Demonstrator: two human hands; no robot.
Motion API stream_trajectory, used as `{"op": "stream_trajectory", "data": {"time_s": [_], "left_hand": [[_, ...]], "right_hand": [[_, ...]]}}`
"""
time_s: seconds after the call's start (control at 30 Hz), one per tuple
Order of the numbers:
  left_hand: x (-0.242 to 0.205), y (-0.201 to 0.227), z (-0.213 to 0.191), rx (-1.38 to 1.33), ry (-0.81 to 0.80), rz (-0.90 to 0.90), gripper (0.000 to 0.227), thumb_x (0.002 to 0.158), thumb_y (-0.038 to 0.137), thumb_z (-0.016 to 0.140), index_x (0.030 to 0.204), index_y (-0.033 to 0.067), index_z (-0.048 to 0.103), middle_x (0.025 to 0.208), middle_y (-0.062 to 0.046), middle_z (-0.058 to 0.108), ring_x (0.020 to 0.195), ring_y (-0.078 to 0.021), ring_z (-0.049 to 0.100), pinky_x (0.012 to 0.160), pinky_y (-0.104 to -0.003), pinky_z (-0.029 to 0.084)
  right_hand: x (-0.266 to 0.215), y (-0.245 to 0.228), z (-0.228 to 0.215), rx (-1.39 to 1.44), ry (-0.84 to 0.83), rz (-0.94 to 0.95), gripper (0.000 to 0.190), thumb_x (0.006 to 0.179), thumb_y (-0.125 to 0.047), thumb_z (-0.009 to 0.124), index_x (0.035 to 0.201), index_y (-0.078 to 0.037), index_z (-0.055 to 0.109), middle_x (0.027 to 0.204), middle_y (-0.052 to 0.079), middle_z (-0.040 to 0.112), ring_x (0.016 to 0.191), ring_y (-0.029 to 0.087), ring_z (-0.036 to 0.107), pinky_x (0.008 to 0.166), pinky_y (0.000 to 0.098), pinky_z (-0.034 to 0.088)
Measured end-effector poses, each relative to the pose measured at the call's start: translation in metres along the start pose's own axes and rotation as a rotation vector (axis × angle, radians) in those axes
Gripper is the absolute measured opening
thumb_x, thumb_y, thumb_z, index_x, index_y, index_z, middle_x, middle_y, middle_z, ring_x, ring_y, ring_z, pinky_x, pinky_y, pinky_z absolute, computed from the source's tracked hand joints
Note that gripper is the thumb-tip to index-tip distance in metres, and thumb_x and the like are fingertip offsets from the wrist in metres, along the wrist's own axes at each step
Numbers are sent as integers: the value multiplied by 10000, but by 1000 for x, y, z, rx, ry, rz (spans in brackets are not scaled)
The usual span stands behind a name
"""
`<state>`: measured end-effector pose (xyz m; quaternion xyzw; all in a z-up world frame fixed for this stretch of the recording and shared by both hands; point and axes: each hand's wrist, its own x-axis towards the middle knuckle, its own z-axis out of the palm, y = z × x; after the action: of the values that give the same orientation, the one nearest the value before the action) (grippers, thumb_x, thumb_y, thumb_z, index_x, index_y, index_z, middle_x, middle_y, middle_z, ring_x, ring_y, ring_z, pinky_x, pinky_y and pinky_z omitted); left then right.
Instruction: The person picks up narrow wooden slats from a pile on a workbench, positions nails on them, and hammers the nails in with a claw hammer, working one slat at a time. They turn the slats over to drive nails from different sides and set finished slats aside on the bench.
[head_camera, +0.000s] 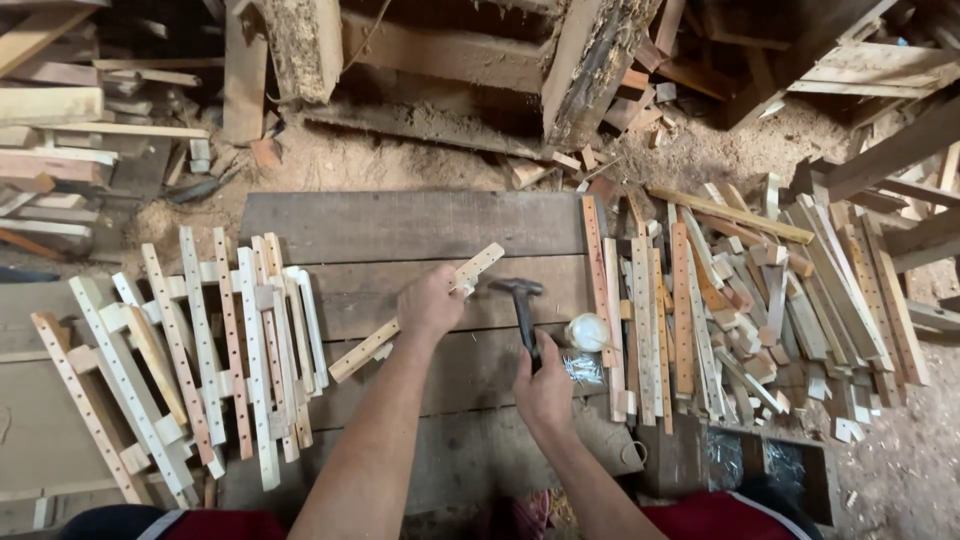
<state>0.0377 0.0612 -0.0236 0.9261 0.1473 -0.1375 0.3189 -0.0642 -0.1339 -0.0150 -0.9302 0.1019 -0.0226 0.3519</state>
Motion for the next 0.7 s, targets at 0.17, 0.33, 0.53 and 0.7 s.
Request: {"op": "stream_trajectory", "data": {"time_s": [0.17,0.33,0.53,0.7], "left_hand": [[7,-3,-10,-9,-59,4,434,892,327,564,1325,352,579,1275,-31,695,1252,-301,627,1039,-459,509],[-4,7,-25,-27,-80,16,455,909,300,536,1363,314,565,1305,-112,675,1264,-361,611,1057,-494,490],[-5,9,-18,-94,-72,-27,410,929,305,568,1338,314,594,1244,-111,700,1228,-357,638,1012,-493,504],[-8,6,-17,-46,-48,9,399,931,339,557,1330,351,565,1256,-103,701,1200,-375,645,1023,-504,506]], "right_hand": [[-2,30,26,-229,23,-60,376,936,-385,650,1232,-154,638,918,186,763,816,419,746,670,544,611],[2,41,35,-261,55,-195,380,846,-506,741,1078,-205,734,760,47,749,749,313,754,662,492,604],[35,96,10,-235,-75,213,227,941,-427,633,1023,-270,775,878,56,795,916,327,749,773,492,573],[44,118,-7,-342,-104,333,291,809,-449,788,1039,-269,781,953,-7,808,1005,294,751,855,432,595]]}}
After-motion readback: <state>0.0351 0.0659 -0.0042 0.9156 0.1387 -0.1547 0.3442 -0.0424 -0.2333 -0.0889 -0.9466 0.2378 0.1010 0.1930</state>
